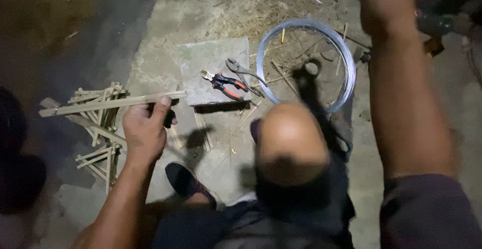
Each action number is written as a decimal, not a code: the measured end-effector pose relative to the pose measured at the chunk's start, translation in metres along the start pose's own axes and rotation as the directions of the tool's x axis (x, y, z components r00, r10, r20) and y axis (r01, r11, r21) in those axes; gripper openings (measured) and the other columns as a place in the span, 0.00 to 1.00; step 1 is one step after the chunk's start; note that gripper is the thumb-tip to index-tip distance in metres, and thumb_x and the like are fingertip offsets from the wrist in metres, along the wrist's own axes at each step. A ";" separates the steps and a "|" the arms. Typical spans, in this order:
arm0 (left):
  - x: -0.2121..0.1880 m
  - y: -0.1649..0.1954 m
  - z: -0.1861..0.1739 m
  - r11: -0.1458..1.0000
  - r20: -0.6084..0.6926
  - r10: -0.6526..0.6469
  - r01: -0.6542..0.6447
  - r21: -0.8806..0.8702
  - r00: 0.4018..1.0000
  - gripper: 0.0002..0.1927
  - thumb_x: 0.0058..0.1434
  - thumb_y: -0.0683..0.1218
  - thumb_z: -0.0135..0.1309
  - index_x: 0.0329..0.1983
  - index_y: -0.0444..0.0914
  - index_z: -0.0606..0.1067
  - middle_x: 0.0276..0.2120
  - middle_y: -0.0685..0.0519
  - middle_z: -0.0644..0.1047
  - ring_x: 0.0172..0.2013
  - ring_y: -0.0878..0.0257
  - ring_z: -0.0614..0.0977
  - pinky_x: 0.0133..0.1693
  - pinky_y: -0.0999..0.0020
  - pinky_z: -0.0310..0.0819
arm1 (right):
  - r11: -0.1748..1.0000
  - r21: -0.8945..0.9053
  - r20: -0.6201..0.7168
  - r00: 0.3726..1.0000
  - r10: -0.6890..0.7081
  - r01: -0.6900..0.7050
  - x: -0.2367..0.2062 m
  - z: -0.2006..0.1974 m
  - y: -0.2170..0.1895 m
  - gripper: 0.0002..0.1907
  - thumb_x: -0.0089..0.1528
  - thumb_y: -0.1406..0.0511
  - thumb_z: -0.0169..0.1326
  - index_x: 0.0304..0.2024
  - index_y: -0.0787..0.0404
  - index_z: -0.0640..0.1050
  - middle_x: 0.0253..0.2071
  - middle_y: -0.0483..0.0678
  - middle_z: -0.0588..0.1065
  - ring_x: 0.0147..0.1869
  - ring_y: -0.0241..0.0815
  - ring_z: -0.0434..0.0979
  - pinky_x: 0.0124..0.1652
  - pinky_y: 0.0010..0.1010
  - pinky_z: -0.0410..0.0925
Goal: The person sits on the ground assembling small triangular frames from thin wooden sticks, binding the joints with wire. They cut short lengths of wire from a coil using pliers, twist the wire around stick joints by hand and with pliers, and set completed triangular frames in a growing pile beside them.
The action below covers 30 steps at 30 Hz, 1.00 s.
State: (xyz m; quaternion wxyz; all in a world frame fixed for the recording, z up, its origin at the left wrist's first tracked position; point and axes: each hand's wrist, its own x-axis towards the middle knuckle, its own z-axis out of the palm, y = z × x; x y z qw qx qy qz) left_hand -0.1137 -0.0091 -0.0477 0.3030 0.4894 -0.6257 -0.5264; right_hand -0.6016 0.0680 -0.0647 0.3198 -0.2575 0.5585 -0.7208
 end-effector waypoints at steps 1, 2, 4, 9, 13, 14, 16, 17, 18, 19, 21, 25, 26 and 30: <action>-0.001 -0.002 0.001 1.000 0.001 0.011 -0.011 -0.009 1.000 0.13 0.70 0.48 0.56 0.45 0.32 0.77 0.36 0.52 0.79 0.31 0.67 0.79 0.32 0.69 0.77 | 0.997 -0.076 -0.021 0.999 0.026 -0.028 -0.008 -0.015 0.018 0.09 0.66 0.68 0.58 0.33 0.69 0.76 0.30 0.50 0.73 0.33 0.42 0.75 0.33 0.36 0.67; -0.003 -0.003 0.000 0.995 -0.009 0.020 -0.019 0.102 1.000 0.14 0.71 0.49 0.55 0.47 0.31 0.77 0.37 0.51 0.80 0.33 0.67 0.80 0.34 0.70 0.76 | 0.989 -0.140 -0.061 0.997 0.037 -0.045 -0.019 -0.030 0.038 0.10 0.66 0.68 0.58 0.33 0.69 0.76 0.30 0.50 0.73 0.33 0.42 0.74 0.34 0.36 0.67; -0.005 -0.006 -0.007 0.949 -0.031 0.068 -0.055 0.310 0.997 0.16 0.72 0.50 0.54 0.49 0.31 0.78 0.39 0.50 0.82 0.36 0.66 0.82 0.38 0.71 0.75 | 0.967 -0.244 -0.152 0.988 0.033 -0.070 -0.042 -0.063 0.076 0.11 0.66 0.68 0.58 0.33 0.70 0.76 0.30 0.50 0.73 0.34 0.41 0.74 0.35 0.36 0.66; -0.014 -0.022 -0.020 0.975 -0.124 -0.112 0.133 0.179 0.986 0.19 0.73 0.52 0.55 0.47 0.28 0.77 0.33 0.46 0.79 0.29 0.62 0.79 0.32 0.68 0.71 | 0.669 -0.663 -0.504 0.861 -0.067 -0.336 -0.130 -0.114 0.152 0.09 0.64 0.66 0.54 0.39 0.65 0.82 0.35 0.53 0.80 0.39 0.46 0.80 0.39 0.39 0.70; -0.014 -0.033 -0.028 0.995 -0.065 -0.086 0.089 0.041 0.994 0.18 0.73 0.50 0.54 0.49 0.28 0.77 0.35 0.47 0.79 0.29 0.62 0.78 0.31 0.68 0.70 | 0.489 -0.837 -0.263 0.964 0.037 -0.247 -0.205 -0.094 0.190 0.09 0.66 0.65 0.54 0.43 0.64 0.81 0.43 0.58 0.79 0.48 0.57 0.79 0.49 0.44 0.71; -0.012 -0.037 -0.026 0.997 -0.067 -0.068 0.070 0.026 0.995 0.17 0.73 0.50 0.54 0.49 0.28 0.76 0.35 0.47 0.79 0.29 0.62 0.78 0.32 0.68 0.71 | 0.505 -0.857 -0.105 0.994 0.030 -0.106 -0.216 -0.078 0.198 0.08 0.66 0.65 0.54 0.40 0.64 0.81 0.42 0.58 0.79 0.48 0.58 0.79 0.49 0.44 0.71; -0.016 -0.038 -0.023 0.999 -0.070 -0.050 0.050 0.002 0.996 0.16 0.73 0.48 0.55 0.49 0.28 0.75 0.35 0.47 0.78 0.30 0.62 0.78 0.33 0.68 0.72 | 0.530 -0.846 0.048 0.981 0.186 -0.059 -0.234 -0.059 0.199 0.12 0.61 0.64 0.56 0.44 0.65 0.79 0.43 0.60 0.77 0.46 0.61 0.77 0.45 0.45 0.70; -0.018 -0.038 -0.022 0.998 -0.071 -0.059 0.059 -0.001 0.996 0.15 0.73 0.48 0.55 0.49 0.28 0.75 0.35 0.48 0.79 0.29 0.62 0.78 0.33 0.68 0.72 | 0.525 -0.840 0.005 0.965 0.261 -0.138 -0.236 -0.047 0.201 0.13 0.61 0.63 0.57 0.44 0.64 0.79 0.41 0.60 0.77 0.45 0.60 0.77 0.44 0.45 0.70; -0.020 -0.038 -0.018 0.998 -0.076 -0.061 0.061 -0.009 0.995 0.15 0.72 0.47 0.55 0.48 0.28 0.75 0.36 0.48 0.79 0.29 0.63 0.78 0.33 0.68 0.72 | 0.515 -0.832 -0.032 0.945 0.326 -0.206 -0.234 -0.035 0.203 0.13 0.61 0.61 0.58 0.43 0.64 0.78 0.40 0.60 0.77 0.44 0.60 0.78 0.44 0.45 0.70; -0.020 -0.036 -0.014 0.998 -0.085 -0.062 0.060 -0.018 0.994 0.15 0.72 0.47 0.56 0.48 0.28 0.75 0.36 0.49 0.79 0.29 0.63 0.77 0.32 0.68 0.72 | 0.501 -0.823 -0.064 0.919 0.388 -0.269 -0.229 -0.025 0.205 0.14 0.60 0.60 0.58 0.43 0.63 0.77 0.38 0.60 0.77 0.42 0.59 0.78 0.43 0.46 0.70; -0.021 -0.031 -0.012 0.995 -0.087 -0.098 0.094 -0.045 0.991 0.14 0.71 0.46 0.56 0.47 0.28 0.75 0.36 0.49 0.79 0.29 0.63 0.77 0.32 0.68 0.71 | 0.461 -0.804 -0.150 0.879 0.453 -0.375 -0.218 -0.008 0.211 0.15 0.60 0.58 0.60 0.40 0.64 0.78 0.38 0.61 0.78 0.43 0.60 0.78 0.44 0.46 0.70; -0.020 -0.023 -0.009 0.984 -0.130 -0.178 0.179 -0.001 0.975 0.13 0.70 0.46 0.55 0.45 0.29 0.77 0.33 0.50 0.79 0.29 0.64 0.77 0.31 0.69 0.71 | 0.295 -0.911 -0.107 0.856 0.505 -0.288 -0.210 0.006 0.225 0.11 0.58 0.61 0.60 0.37 0.62 0.79 0.40 0.60 0.78 0.46 0.63 0.77 0.45 0.52 0.69; -0.020 -0.023 -0.009 0.983 -0.127 -0.181 0.183 0.004 0.975 0.13 0.70 0.46 0.55 0.45 0.29 0.77 0.32 0.50 0.78 0.28 0.64 0.77 0.31 0.69 0.71 | 0.262 -0.944 -0.056 0.880 0.472 -0.201 -0.213 0.006 0.226 0.10 0.60 0.61 0.58 0.37 0.61 0.80 0.41 0.60 0.78 0.47 0.63 0.77 0.46 0.52 0.69; -0.017 -0.024 -0.011 0.985 -0.100 -0.160 0.166 0.047 0.982 0.12 0.70 0.47 0.55 0.44 0.31 0.77 0.29 0.51 0.78 0.27 0.65 0.77 0.31 0.69 0.70 | 0.179 -0.980 0.146 0.929 0.341 0.089 -0.222 0.002 0.229 0.12 0.58 0.59 0.59 0.38 0.60 0.80 0.44 0.59 0.77 0.48 0.63 0.77 0.46 0.53 0.69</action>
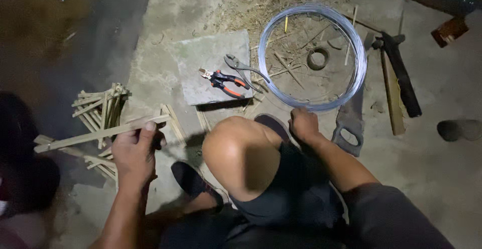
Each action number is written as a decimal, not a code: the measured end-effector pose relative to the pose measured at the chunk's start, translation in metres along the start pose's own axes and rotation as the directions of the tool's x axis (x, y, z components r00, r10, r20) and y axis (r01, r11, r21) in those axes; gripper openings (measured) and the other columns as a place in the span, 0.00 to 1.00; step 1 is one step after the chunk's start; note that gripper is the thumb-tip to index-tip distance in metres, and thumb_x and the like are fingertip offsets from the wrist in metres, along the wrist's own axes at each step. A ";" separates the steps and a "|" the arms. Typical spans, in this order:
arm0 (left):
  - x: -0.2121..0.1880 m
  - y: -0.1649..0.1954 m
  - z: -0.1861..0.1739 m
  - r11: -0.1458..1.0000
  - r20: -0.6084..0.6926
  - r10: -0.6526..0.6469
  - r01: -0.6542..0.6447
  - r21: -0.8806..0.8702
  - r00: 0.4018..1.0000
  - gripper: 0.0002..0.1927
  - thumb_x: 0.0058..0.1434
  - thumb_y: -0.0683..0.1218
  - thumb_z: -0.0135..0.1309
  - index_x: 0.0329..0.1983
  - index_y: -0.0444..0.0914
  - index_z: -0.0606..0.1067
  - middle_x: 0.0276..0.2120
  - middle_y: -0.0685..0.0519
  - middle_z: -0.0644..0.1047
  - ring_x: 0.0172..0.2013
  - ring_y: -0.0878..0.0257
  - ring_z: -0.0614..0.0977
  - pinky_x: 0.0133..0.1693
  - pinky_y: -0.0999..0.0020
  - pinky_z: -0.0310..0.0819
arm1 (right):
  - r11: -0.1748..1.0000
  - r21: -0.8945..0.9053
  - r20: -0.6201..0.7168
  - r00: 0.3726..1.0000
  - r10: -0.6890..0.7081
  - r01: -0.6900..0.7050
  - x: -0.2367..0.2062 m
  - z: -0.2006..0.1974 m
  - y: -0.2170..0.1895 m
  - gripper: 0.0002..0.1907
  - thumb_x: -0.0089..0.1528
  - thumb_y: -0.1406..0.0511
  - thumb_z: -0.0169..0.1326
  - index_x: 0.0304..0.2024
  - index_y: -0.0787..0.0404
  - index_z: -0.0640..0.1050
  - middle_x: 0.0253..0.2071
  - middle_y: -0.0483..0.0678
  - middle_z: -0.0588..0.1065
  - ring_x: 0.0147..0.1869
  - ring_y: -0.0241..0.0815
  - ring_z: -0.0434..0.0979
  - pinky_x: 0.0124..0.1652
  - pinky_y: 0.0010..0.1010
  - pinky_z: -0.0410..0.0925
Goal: The person sits on the ground assembling small triangular frames from thin wooden sticks, binding the joints with wire. They cut short lengths of wire from a coil using pliers, twist the wire around stick joints by hand and with pliers, and set completed triangular frames in a growing pile beside them.
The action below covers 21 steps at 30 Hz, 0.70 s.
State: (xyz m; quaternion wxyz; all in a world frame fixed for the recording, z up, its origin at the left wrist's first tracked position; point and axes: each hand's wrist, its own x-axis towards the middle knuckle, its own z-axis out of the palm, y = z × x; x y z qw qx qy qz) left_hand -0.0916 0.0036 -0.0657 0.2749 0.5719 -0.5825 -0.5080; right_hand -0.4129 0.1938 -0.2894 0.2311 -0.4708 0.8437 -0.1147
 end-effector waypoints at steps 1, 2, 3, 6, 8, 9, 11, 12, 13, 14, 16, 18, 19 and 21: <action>-0.001 0.000 -0.002 1.000 0.016 0.006 -0.006 0.022 1.000 0.12 0.70 0.47 0.55 0.44 0.31 0.78 0.29 0.51 0.78 0.27 0.66 0.77 0.31 0.70 0.70 | 0.999 -0.020 -0.019 0.999 -0.043 0.042 -0.002 0.000 0.000 0.14 0.55 0.59 0.60 0.39 0.60 0.79 0.45 0.59 0.77 0.48 0.62 0.76 0.46 0.53 0.69; 0.001 -0.001 -0.003 0.999 0.020 0.008 -0.008 0.044 1.000 0.12 0.70 0.47 0.55 0.43 0.31 0.78 0.28 0.51 0.78 0.26 0.65 0.76 0.31 0.69 0.70 | 0.998 -0.040 -0.007 0.999 -0.052 0.051 -0.002 -0.001 -0.001 0.14 0.56 0.59 0.60 0.40 0.59 0.79 0.45 0.58 0.77 0.49 0.61 0.76 0.47 0.53 0.69; 0.003 -0.002 -0.003 0.998 0.023 0.014 -0.016 0.065 1.000 0.13 0.70 0.47 0.55 0.42 0.31 0.78 0.27 0.50 0.78 0.26 0.65 0.76 0.30 0.69 0.69 | 0.996 -0.062 0.000 0.998 -0.063 0.063 -0.001 -0.002 -0.002 0.14 0.57 0.59 0.60 0.41 0.59 0.79 0.45 0.57 0.77 0.50 0.60 0.76 0.47 0.53 0.68; 0.003 -0.005 -0.006 0.994 0.027 -0.017 0.014 0.104 0.999 0.13 0.69 0.47 0.55 0.41 0.30 0.79 0.26 0.51 0.78 0.25 0.65 0.76 0.29 0.69 0.70 | 0.992 -0.016 0.010 0.992 -0.127 0.127 0.007 -0.004 -0.007 0.10 0.59 0.60 0.58 0.39 0.59 0.79 0.43 0.56 0.78 0.49 0.59 0.77 0.46 0.54 0.68; 0.005 -0.007 -0.006 0.993 0.032 -0.042 0.038 0.115 0.999 0.14 0.68 0.48 0.54 0.41 0.31 0.79 0.26 0.51 0.79 0.25 0.65 0.77 0.30 0.69 0.71 | 0.990 0.042 -0.041 0.990 -0.132 0.134 0.016 -0.006 -0.007 0.09 0.62 0.61 0.58 0.37 0.60 0.79 0.41 0.57 0.78 0.47 0.60 0.77 0.45 0.53 0.69; 0.006 -0.009 -0.006 0.992 0.039 -0.052 0.047 0.120 0.998 0.14 0.68 0.48 0.54 0.41 0.31 0.80 0.26 0.51 0.79 0.25 0.65 0.77 0.29 0.69 0.71 | 0.991 0.069 -0.087 0.991 -0.106 0.112 0.022 -0.008 -0.006 0.10 0.63 0.60 0.57 0.37 0.61 0.79 0.40 0.58 0.78 0.45 0.61 0.77 0.46 0.52 0.70; 0.014 -0.008 -0.006 0.987 0.062 -0.066 0.056 0.151 0.996 0.14 0.67 0.48 0.54 0.41 0.31 0.80 0.25 0.51 0.79 0.25 0.65 0.77 0.29 0.68 0.70 | 0.984 0.148 -0.203 0.977 -0.071 0.103 0.040 -0.017 0.000 0.10 0.64 0.61 0.56 0.37 0.62 0.79 0.39 0.60 0.78 0.43 0.63 0.78 0.46 0.51 0.71; 0.020 -0.006 -0.007 0.983 0.074 -0.068 0.054 0.177 0.995 0.14 0.68 0.48 0.54 0.41 0.31 0.81 0.25 0.51 0.78 0.25 0.65 0.76 0.29 0.68 0.69 | 0.973 0.198 -0.273 0.960 -0.063 0.121 0.052 -0.025 0.008 0.09 0.63 0.62 0.56 0.38 0.63 0.80 0.38 0.60 0.78 0.43 0.64 0.78 0.45 0.52 0.71; 0.027 -0.004 -0.007 0.978 0.087 -0.070 0.051 0.204 0.994 0.14 0.68 0.48 0.55 0.41 0.31 0.81 0.24 0.50 0.78 0.25 0.65 0.76 0.29 0.67 0.69 | 0.959 0.246 -0.343 0.938 -0.050 0.141 0.066 -0.035 0.015 0.09 0.63 0.63 0.55 0.39 0.63 0.80 0.38 0.61 0.78 0.42 0.65 0.78 0.44 0.52 0.71; 0.039 -0.001 -0.005 0.972 0.092 -0.069 0.046 0.232 0.993 0.14 0.68 0.48 0.55 0.41 0.32 0.81 0.24 0.51 0.78 0.25 0.65 0.76 0.29 0.68 0.69 | 0.975 0.198 -0.381 0.924 -0.019 0.102 0.084 -0.046 0.021 0.09 0.64 0.63 0.55 0.41 0.63 0.80 0.40 0.62 0.78 0.44 0.65 0.78 0.45 0.52 0.71; 0.061 0.003 0.000 0.956 0.095 -0.074 0.043 0.290 0.993 0.13 0.67 0.49 0.55 0.41 0.33 0.81 0.23 0.52 0.78 0.24 0.66 0.76 0.28 0.68 0.69 | 0.978 0.209 -0.429 0.899 0.091 0.000 0.119 -0.071 0.035 0.12 0.64 0.63 0.56 0.45 0.64 0.80 0.43 0.64 0.77 0.47 0.66 0.77 0.47 0.51 0.70; 0.088 0.001 0.018 0.947 0.117 -0.061 0.021 0.320 0.991 0.14 0.67 0.49 0.57 0.37 0.32 0.82 0.23 0.52 0.78 0.24 0.67 0.76 0.28 0.68 0.69 | 0.961 0.269 -0.473 0.862 0.184 -0.058 0.160 -0.101 0.049 0.16 0.63 0.62 0.58 0.49 0.65 0.79 0.47 0.65 0.77 0.51 0.67 0.76 0.50 0.50 0.69; 0.101 -0.003 0.027 0.941 0.129 -0.060 0.013 0.337 0.990 0.15 0.66 0.49 0.57 0.35 0.31 0.82 0.22 0.52 0.78 0.24 0.67 0.76 0.28 0.68 0.69 | 0.960 0.273 -0.498 0.844 0.198 -0.065 0.178 -0.114 0.052 0.18 0.63 0.61 0.58 0.51 0.67 0.78 0.49 0.65 0.77 0.53 0.67 0.76 0.51 0.50 0.68; 0.116 -0.016 0.048 0.975 0.112 -0.090 0.064 0.211 0.990 0.13 0.65 0.49 0.56 0.38 0.33 0.80 0.23 0.54 0.78 0.23 0.68 0.76 0.27 0.69 0.70 | 0.886 0.309 -0.333 0.834 0.440 -0.344 0.213 -0.135 0.057 0.19 0.66 0.60 0.55 0.55 0.65 0.77 0.52 0.65 0.77 0.57 0.65 0.76 0.56 0.50 0.68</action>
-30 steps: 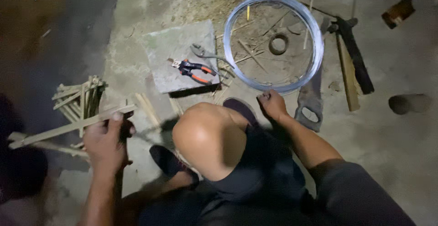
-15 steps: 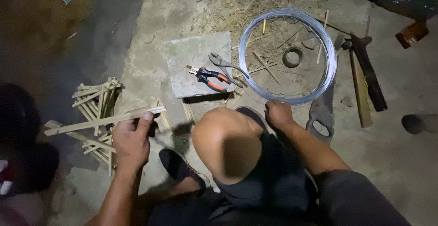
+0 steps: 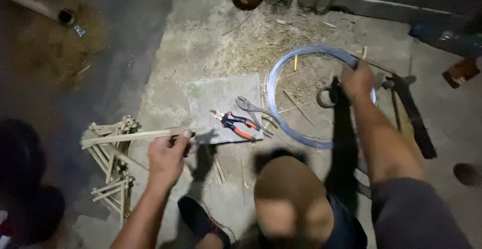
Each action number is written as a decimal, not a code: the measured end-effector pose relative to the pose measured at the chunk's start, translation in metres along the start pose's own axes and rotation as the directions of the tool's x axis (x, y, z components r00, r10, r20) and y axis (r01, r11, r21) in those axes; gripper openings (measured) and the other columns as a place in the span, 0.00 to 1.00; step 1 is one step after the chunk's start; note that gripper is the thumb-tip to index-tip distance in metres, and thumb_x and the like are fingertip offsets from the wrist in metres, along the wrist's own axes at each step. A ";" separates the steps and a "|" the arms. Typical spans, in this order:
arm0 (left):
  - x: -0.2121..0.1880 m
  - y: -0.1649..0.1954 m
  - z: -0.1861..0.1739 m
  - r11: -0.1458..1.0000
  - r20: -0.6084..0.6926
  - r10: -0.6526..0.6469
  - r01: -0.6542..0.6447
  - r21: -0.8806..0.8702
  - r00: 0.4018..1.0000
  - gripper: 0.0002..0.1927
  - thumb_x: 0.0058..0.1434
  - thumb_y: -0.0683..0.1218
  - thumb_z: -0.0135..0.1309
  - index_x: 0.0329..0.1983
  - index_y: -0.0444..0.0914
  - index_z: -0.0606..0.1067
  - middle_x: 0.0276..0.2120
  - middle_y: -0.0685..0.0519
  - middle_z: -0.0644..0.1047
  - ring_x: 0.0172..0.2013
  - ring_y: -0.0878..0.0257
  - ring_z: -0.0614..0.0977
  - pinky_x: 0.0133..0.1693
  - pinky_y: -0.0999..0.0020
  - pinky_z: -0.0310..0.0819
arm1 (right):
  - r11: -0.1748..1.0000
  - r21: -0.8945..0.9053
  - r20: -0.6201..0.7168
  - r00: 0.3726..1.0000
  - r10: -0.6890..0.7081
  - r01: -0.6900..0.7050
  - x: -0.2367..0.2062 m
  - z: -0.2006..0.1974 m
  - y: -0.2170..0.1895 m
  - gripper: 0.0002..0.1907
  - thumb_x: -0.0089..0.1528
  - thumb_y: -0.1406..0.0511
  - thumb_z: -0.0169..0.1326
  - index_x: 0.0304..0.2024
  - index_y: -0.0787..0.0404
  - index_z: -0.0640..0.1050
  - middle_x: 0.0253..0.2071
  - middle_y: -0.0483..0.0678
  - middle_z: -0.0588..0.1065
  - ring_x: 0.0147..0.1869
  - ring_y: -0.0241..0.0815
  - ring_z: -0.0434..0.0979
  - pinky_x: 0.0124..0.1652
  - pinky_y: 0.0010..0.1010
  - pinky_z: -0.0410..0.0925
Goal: The person sits on the ground assembling small triangular frames from thin wooden sticks, binding the joints with wire. They cut short lengths of wire from a coil using pliers, twist the wire around stick joints by hand and with pliers, and set completed triangular frames in a growing pile beside them.
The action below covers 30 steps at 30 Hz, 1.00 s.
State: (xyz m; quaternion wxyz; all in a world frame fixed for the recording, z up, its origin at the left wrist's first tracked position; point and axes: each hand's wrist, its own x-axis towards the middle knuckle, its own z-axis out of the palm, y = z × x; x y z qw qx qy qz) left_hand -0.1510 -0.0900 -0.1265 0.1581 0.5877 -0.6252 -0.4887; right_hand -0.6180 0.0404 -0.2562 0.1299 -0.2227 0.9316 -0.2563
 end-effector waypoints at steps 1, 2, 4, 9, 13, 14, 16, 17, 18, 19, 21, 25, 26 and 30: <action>0.011 -0.005 0.009 0.997 -0.005 -0.017 0.017 -0.069 1.000 0.12 0.65 0.49 0.55 0.40 0.34 0.80 0.23 0.55 0.78 0.22 0.69 0.76 0.26 0.70 0.70 | 0.998 -0.012 0.020 0.998 0.066 -0.066 0.015 -0.002 -0.005 0.22 0.65 0.59 0.55 0.57 0.64 0.76 0.54 0.64 0.75 0.57 0.65 0.75 0.54 0.51 0.67; 0.020 -0.011 0.014 0.999 -0.004 -0.013 0.013 -0.029 1.000 0.13 0.66 0.49 0.55 0.37 0.33 0.80 0.22 0.55 0.78 0.23 0.68 0.76 0.27 0.70 0.70 | 0.991 -0.026 0.035 0.991 0.129 -0.128 0.030 -0.001 -0.012 0.24 0.64 0.58 0.55 0.60 0.62 0.74 0.56 0.62 0.74 0.57 0.65 0.74 0.53 0.53 0.66; 0.032 -0.024 0.023 0.999 -0.015 0.003 -0.002 0.046 1.000 0.17 0.69 0.50 0.56 0.32 0.32 0.81 0.21 0.54 0.79 0.23 0.68 0.75 0.28 0.71 0.69 | 1.000 0.006 0.039 0.999 0.028 -0.028 0.062 0.004 -0.025 0.29 0.66 0.58 0.56 0.65 0.66 0.70 0.59 0.67 0.73 0.60 0.65 0.74 0.56 0.51 0.67; 0.046 -0.058 0.044 0.972 0.020 -0.127 0.128 -0.198 0.992 0.12 0.66 0.49 0.54 0.41 0.36 0.82 0.21 0.56 0.77 0.23 0.69 0.74 0.26 0.72 0.66 | 0.997 -0.048 0.078 0.996 -0.051 0.054 0.122 0.031 -0.042 0.39 0.63 0.58 0.59 0.72 0.68 0.63 0.63 0.69 0.69 0.64 0.69 0.70 0.59 0.52 0.64; 0.055 -0.073 0.055 0.961 0.071 -0.174 0.185 -0.207 0.982 0.15 0.67 0.49 0.54 0.35 0.32 0.82 0.20 0.55 0.78 0.23 0.67 0.76 0.28 0.71 0.69 | 0.965 -0.239 0.226 0.973 -0.049 0.105 0.142 0.048 -0.054 0.43 0.59 0.56 0.62 0.71 0.66 0.61 0.61 0.67 0.69 0.61 0.69 0.69 0.54 0.56 0.62; 0.057 -0.074 0.057 0.960 0.079 -0.158 0.172 -0.221 0.984 0.14 0.66 0.49 0.55 0.36 0.32 0.82 0.21 0.55 0.78 0.23 0.68 0.76 0.28 0.71 0.69 | 0.952 -0.287 0.268 0.963 -0.028 0.107 0.143 0.049 -0.057 0.41 0.59 0.56 0.62 0.70 0.64 0.62 0.60 0.66 0.69 0.60 0.69 0.68 0.53 0.58 0.62; 0.057 -0.073 0.064 0.957 0.095 -0.131 0.151 -0.250 0.987 0.13 0.65 0.47 0.55 0.38 0.33 0.83 0.21 0.55 0.78 0.24 0.68 0.76 0.28 0.71 0.70 | 0.950 -0.272 0.252 0.964 -0.087 0.157 0.139 0.049 -0.064 0.24 0.66 0.59 0.56 0.62 0.62 0.74 0.58 0.63 0.74 0.59 0.67 0.73 0.55 0.55 0.65; 0.056 -0.072 0.067 0.955 0.106 -0.141 0.163 -0.246 0.984 0.13 0.66 0.48 0.55 0.38 0.33 0.82 0.22 0.54 0.79 0.24 0.67 0.76 0.28 0.71 0.70 | 0.947 -0.267 0.246 0.962 -0.114 0.181 0.136 0.047 -0.067 0.18 0.69 0.60 0.53 0.58 0.60 0.80 0.57 0.62 0.77 0.58 0.66 0.76 0.56 0.53 0.67; 0.054 -0.070 0.069 0.954 0.117 -0.153 0.177 -0.243 0.981 0.13 0.66 0.48 0.55 0.38 0.32 0.82 0.22 0.54 0.79 0.24 0.67 0.76 0.28 0.71 0.70 | 0.949 -0.213 0.223 0.957 -0.185 0.233 0.132 0.043 -0.070 0.17 0.70 0.60 0.53 0.56 0.61 0.81 0.55 0.63 0.78 0.56 0.66 0.76 0.54 0.53 0.68; 0.053 -0.068 0.071 0.953 0.127 -0.158 0.185 -0.241 0.979 0.14 0.67 0.48 0.55 0.37 0.31 0.82 0.22 0.53 0.79 0.24 0.67 0.77 0.28 0.70 0.70 | 0.945 -0.158 0.189 0.948 -0.256 0.287 0.130 0.036 -0.073 0.15 0.71 0.60 0.53 0.54 0.62 0.81 0.53 0.64 0.78 0.55 0.66 0.76 0.52 0.52 0.68; 0.050 -0.063 0.072 0.947 0.127 -0.123 0.154 -0.281 0.984 0.13 0.66 0.48 0.54 0.40 0.32 0.82 0.23 0.53 0.79 0.24 0.67 0.76 0.28 0.70 0.69 | 0.929 -0.094 0.153 0.927 -0.342 0.358 0.126 0.016 -0.079 0.16 0.73 0.58 0.53 0.53 0.63 0.81 0.48 0.64 0.78 0.51 0.65 0.77 0.48 0.51 0.69; 0.039 -0.056 0.066 0.930 0.125 -0.059 0.100 -0.353 0.990 0.12 0.66 0.47 0.53 0.42 0.33 0.80 0.27 0.54 0.80 0.25 0.68 0.77 0.27 0.71 0.70 | 0.965 -0.068 0.258 0.939 -0.228 0.253 0.113 -0.042 -0.076 0.19 0.75 0.55 0.51 0.52 0.65 0.81 0.38 0.61 0.78 0.39 0.58 0.77 0.39 0.50 0.70; 0.034 -0.055 0.063 0.935 0.106 -0.056 0.090 -0.342 0.993 0.12 0.66 0.46 0.54 0.42 0.33 0.80 0.27 0.54 0.80 0.25 0.68 0.77 0.27 0.72 0.70 | 0.983 -0.083 0.317 0.939 -0.132 0.166 0.101 -0.062 -0.065 0.19 0.76 0.55 0.50 0.51 0.65 0.80 0.35 0.60 0.78 0.36 0.56 0.77 0.38 0.50 0.70; 0.011 -0.045 0.056 0.938 0.098 -0.010 0.043 -0.344 0.995 0.11 0.67 0.45 0.53 0.43 0.32 0.80 0.26 0.54 0.79 0.24 0.68 0.77 0.27 0.72 0.70 | 0.997 -0.028 0.324 0.945 -0.053 0.065 0.060 -0.146 -0.014 0.16 0.76 0.58 0.45 0.61 0.57 0.77 0.34 0.54 0.76 0.31 0.47 0.72 0.31 0.44 0.67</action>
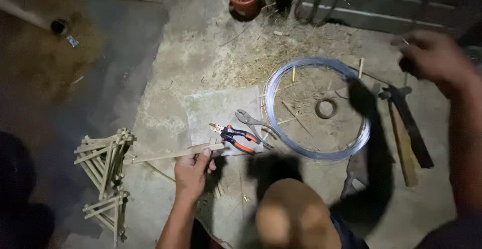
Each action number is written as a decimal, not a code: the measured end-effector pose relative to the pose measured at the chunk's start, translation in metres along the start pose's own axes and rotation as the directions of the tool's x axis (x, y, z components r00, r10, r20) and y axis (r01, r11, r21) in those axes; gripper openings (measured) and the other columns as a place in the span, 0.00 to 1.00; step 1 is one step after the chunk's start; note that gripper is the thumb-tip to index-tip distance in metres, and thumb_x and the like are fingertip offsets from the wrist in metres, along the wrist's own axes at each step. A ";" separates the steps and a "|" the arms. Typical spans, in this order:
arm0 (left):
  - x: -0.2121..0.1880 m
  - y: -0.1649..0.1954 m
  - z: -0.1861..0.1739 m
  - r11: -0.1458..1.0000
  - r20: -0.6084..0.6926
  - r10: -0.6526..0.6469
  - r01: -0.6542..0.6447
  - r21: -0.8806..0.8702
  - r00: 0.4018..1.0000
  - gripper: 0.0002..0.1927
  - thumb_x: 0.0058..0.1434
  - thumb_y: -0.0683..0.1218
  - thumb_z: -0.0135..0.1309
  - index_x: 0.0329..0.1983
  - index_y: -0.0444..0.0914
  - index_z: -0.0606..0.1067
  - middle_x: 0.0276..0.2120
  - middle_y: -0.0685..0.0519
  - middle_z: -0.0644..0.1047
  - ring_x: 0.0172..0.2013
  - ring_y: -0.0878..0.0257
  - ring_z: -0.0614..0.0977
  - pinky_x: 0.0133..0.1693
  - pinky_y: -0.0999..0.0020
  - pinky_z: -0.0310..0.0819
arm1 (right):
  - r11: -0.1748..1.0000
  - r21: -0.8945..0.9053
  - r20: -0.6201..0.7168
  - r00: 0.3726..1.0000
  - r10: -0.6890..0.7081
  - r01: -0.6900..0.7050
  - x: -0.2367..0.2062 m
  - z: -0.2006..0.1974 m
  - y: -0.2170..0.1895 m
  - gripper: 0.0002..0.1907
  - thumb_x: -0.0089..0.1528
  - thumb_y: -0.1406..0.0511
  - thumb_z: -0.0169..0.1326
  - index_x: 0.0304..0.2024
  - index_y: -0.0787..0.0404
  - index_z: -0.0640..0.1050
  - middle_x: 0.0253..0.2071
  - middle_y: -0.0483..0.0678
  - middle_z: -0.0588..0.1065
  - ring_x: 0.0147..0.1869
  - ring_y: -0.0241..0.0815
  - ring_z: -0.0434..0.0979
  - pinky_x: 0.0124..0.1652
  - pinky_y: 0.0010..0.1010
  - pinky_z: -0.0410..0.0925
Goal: The person sits on the ground assembling small triangular frames from thin wooden sticks, binding the joints with wire. They cut short lengths of wire from a coil using pliers, twist the wire around stick joints by hand and with pliers, and set completed triangular frames in a growing pile beside them.
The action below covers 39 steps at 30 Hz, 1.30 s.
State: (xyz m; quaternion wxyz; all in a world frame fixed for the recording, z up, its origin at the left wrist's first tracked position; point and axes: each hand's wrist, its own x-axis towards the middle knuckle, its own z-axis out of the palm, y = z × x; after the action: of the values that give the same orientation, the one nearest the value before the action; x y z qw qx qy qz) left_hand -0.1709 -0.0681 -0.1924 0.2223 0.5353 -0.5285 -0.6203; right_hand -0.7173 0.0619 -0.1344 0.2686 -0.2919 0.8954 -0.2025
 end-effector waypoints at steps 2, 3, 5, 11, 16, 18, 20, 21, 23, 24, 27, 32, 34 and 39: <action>-0.010 0.014 0.000 0.999 0.008 0.046 -0.046 0.012 0.999 0.11 0.67 0.45 0.53 0.43 0.32 0.80 0.25 0.54 0.79 0.24 0.68 0.76 0.27 0.71 0.69 | 0.979 0.197 -0.024 0.999 -0.047 0.051 -0.024 -0.029 0.021 0.15 0.77 0.60 0.45 0.62 0.56 0.74 0.34 0.54 0.75 0.31 0.46 0.70 0.30 0.42 0.67; -0.017 0.022 0.000 0.997 0.003 0.065 -0.065 0.033 0.998 0.12 0.67 0.45 0.53 0.43 0.32 0.80 0.24 0.53 0.78 0.23 0.67 0.76 0.27 0.71 0.69 | 0.927 0.333 -0.085 0.985 -0.153 0.173 -0.037 -0.045 0.032 0.12 0.78 0.61 0.45 0.60 0.58 0.72 0.35 0.52 0.74 0.31 0.44 0.70 0.31 0.39 0.67; -0.033 0.040 0.000 0.993 0.003 0.104 -0.104 0.065 0.995 0.12 0.67 0.46 0.53 0.42 0.32 0.80 0.23 0.53 0.78 0.23 0.67 0.76 0.27 0.71 0.70 | 0.564 0.785 -0.108 0.954 -0.280 0.255 -0.051 -0.071 0.043 0.09 0.77 0.62 0.44 0.55 0.59 0.70 0.35 0.47 0.73 0.32 0.38 0.70 0.31 0.31 0.66; -0.084 0.101 -0.022 0.976 0.058 0.217 -0.216 -0.034 0.974 0.17 0.69 0.50 0.52 0.36 0.30 0.80 0.22 0.51 0.79 0.23 0.66 0.78 0.28 0.70 0.72 | -0.118 0.981 -0.192 0.730 -0.656 0.153 -0.068 -0.096 -0.052 0.16 0.79 0.60 0.39 0.36 0.58 0.68 0.29 0.43 0.66 0.28 0.33 0.61 0.33 0.26 0.59; -0.134 0.140 -0.052 0.890 0.117 0.249 -0.180 -0.418 0.961 0.17 0.71 0.49 0.51 0.39 0.28 0.78 0.22 0.49 0.78 0.22 0.65 0.76 0.26 0.71 0.67 | 0.223 0.653 -0.442 0.604 -0.663 0.724 -0.182 0.021 -0.238 0.09 0.74 0.64 0.42 0.52 0.62 0.69 0.40 0.47 0.77 0.48 0.42 0.79 0.52 0.33 0.72; -0.157 0.140 -0.056 0.840 0.164 0.251 -0.130 -0.527 0.954 0.16 0.69 0.48 0.52 0.43 0.27 0.77 0.24 0.49 0.78 0.23 0.63 0.78 0.28 0.69 0.71 | 0.104 0.927 -0.224 0.756 -0.615 0.360 -0.239 0.066 -0.292 0.10 0.75 0.65 0.44 0.55 0.65 0.68 0.49 0.53 0.76 0.54 0.45 0.81 0.59 0.36 0.75; -0.184 0.121 -0.061 0.840 0.208 0.251 -0.106 -0.532 0.946 0.17 0.68 0.48 0.52 0.53 0.31 0.75 0.27 0.52 0.78 0.24 0.65 0.78 0.28 0.70 0.72 | 0.403 0.847 -0.068 0.823 -0.564 0.346 -0.302 0.107 -0.297 0.14 0.73 0.62 0.43 0.54 0.64 0.72 0.50 0.55 0.78 0.50 0.43 0.80 0.51 0.31 0.72; -0.198 0.111 -0.062 0.865 0.222 0.252 -0.117 -0.487 0.942 0.21 0.66 0.48 0.52 0.60 0.35 0.75 0.28 0.54 0.77 0.24 0.67 0.77 0.27 0.72 0.71 | 0.585 0.654 -0.062 0.805 -0.590 0.480 -0.329 0.121 -0.293 0.15 0.74 0.61 0.43 0.54 0.64 0.74 0.50 0.56 0.77 0.49 0.43 0.77 0.49 0.32 0.71; -0.214 0.091 -0.058 0.810 0.319 0.268 -0.033 -0.586 0.909 0.23 0.68 0.48 0.53 0.64 0.36 0.73 0.33 0.58 0.76 0.26 0.68 0.78 0.30 0.72 0.73 | 0.375 0.908 0.105 0.767 -0.633 0.185 -0.362 0.141 -0.285 0.11 0.75 0.63 0.44 0.53 0.65 0.68 0.56 0.59 0.78 0.50 0.42 0.73 0.45 0.31 0.63; -0.218 0.083 -0.053 0.810 0.346 0.282 -0.029 -0.586 0.895 0.21 0.69 0.48 0.53 0.62 0.35 0.74 0.32 0.57 0.76 0.26 0.68 0.78 0.29 0.73 0.73 | 0.266 0.964 0.182 0.733 -0.655 -0.002 -0.372 0.146 -0.282 0.10 0.76 0.64 0.44 0.52 0.65 0.66 0.58 0.61 0.78 0.50 0.41 0.71 0.43 0.30 0.59; -0.225 0.066 -0.042 0.813 0.368 0.320 -0.054 -0.580 0.873 0.17 0.72 0.50 0.52 0.56 0.33 0.76 0.30 0.55 0.76 0.26 0.68 0.78 0.28 0.73 0.70 | 0.363 0.928 0.282 0.791 -0.542 -0.082 -0.383 0.148 -0.271 0.12 0.70 0.62 0.43 0.51 0.61 0.70 0.59 0.57 0.77 0.58 0.42 0.78 0.54 0.31 0.69; -0.240 0.046 -0.036 0.883 0.306 0.290 -0.130 -0.451 0.907 0.15 0.71 0.51 0.52 0.46 0.34 0.78 0.27 0.55 0.77 0.24 0.68 0.77 0.25 0.72 0.68 | 0.356 0.921 0.352 0.726 -0.591 -0.157 -0.402 0.163 -0.263 0.09 0.70 0.61 0.44 0.47 0.60 0.68 0.59 0.57 0.77 0.55 0.46 0.78 0.54 0.39 0.71; -0.244 0.038 -0.043 0.913 0.284 0.270 -0.151 -0.378 0.920 0.17 0.72 0.53 0.53 0.45 0.34 0.79 0.25 0.55 0.77 0.24 0.69 0.76 0.26 0.73 0.68 | 0.368 0.918 0.358 0.707 -0.611 -0.147 -0.406 0.172 -0.260 0.09 0.72 0.62 0.45 0.47 0.61 0.68 0.56 0.58 0.78 0.52 0.47 0.78 0.52 0.38 0.72; -0.246 0.028 -0.057 0.972 0.265 0.214 -0.178 -0.153 0.940 0.18 0.68 0.56 0.55 0.42 0.35 0.80 0.22 0.56 0.78 0.22 0.71 0.76 0.25 0.73 0.70 | 0.268 0.962 0.188 0.826 -0.531 -0.047 -0.357 0.153 -0.265 0.07 0.76 0.64 0.43 0.54 0.59 0.70 0.40 0.50 0.75 0.37 0.41 0.74 0.33 0.28 0.68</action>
State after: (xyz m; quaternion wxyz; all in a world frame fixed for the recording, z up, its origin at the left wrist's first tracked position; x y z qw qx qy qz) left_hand -0.0467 0.1059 -0.0542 0.2399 0.3717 -0.5648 -0.6966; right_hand -0.2715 0.0580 0.0143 0.5627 -0.2575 0.4463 -0.6464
